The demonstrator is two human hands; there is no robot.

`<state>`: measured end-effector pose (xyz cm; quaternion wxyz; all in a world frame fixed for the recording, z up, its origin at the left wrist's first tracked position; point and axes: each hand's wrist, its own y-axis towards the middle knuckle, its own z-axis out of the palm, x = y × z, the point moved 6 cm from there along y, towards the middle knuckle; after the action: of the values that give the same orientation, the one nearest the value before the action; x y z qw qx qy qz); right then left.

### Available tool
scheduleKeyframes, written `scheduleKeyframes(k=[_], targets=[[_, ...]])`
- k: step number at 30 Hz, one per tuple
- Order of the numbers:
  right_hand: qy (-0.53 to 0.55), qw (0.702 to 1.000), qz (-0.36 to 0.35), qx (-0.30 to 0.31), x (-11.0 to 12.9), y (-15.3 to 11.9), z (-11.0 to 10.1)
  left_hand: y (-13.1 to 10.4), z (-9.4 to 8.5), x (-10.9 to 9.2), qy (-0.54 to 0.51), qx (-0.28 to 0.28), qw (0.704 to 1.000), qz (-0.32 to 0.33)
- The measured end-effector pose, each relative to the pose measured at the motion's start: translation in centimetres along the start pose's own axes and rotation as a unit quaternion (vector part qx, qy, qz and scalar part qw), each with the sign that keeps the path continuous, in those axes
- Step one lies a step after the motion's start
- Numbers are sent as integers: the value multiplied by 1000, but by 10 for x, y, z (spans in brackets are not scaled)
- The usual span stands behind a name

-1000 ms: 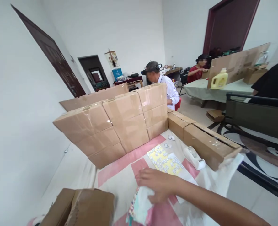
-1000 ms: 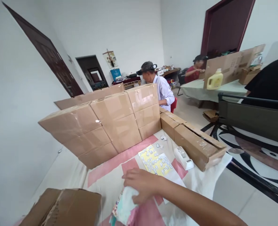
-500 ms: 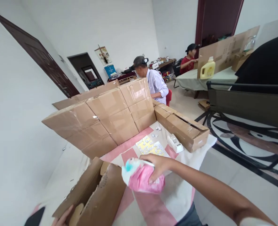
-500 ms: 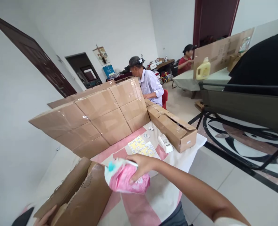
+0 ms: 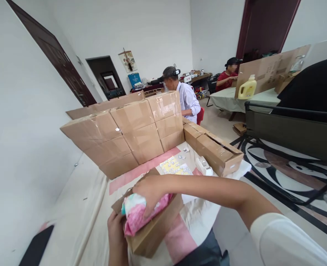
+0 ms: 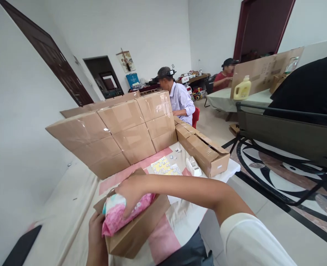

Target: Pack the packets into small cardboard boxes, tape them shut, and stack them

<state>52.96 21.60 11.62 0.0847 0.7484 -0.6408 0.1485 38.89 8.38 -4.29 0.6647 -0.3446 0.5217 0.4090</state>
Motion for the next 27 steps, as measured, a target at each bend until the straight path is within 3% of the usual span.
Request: scheduleKeyframes(k=[3,8,11,16,21,27], targets=[[-78,995,-6,57,6,22,17,-2,-4,2,0,5,1000,-12],[-181,981,-58,35,11,18,20,-2,-3,11,-17,22,998,-51],[-266,959,-92,-13,19,0,18,-2,0,11,-37,40,996,-75],[-405,894,-136,-135,30,-24,12,-8,1,5,-70,57,991,-101],[-378,918,-88,-80,9,-10,18,-7,8,2,-71,55,990,-110],[-320,941,-111,-6,13,0,32,-6,15,-3,-46,27,995,-84]])
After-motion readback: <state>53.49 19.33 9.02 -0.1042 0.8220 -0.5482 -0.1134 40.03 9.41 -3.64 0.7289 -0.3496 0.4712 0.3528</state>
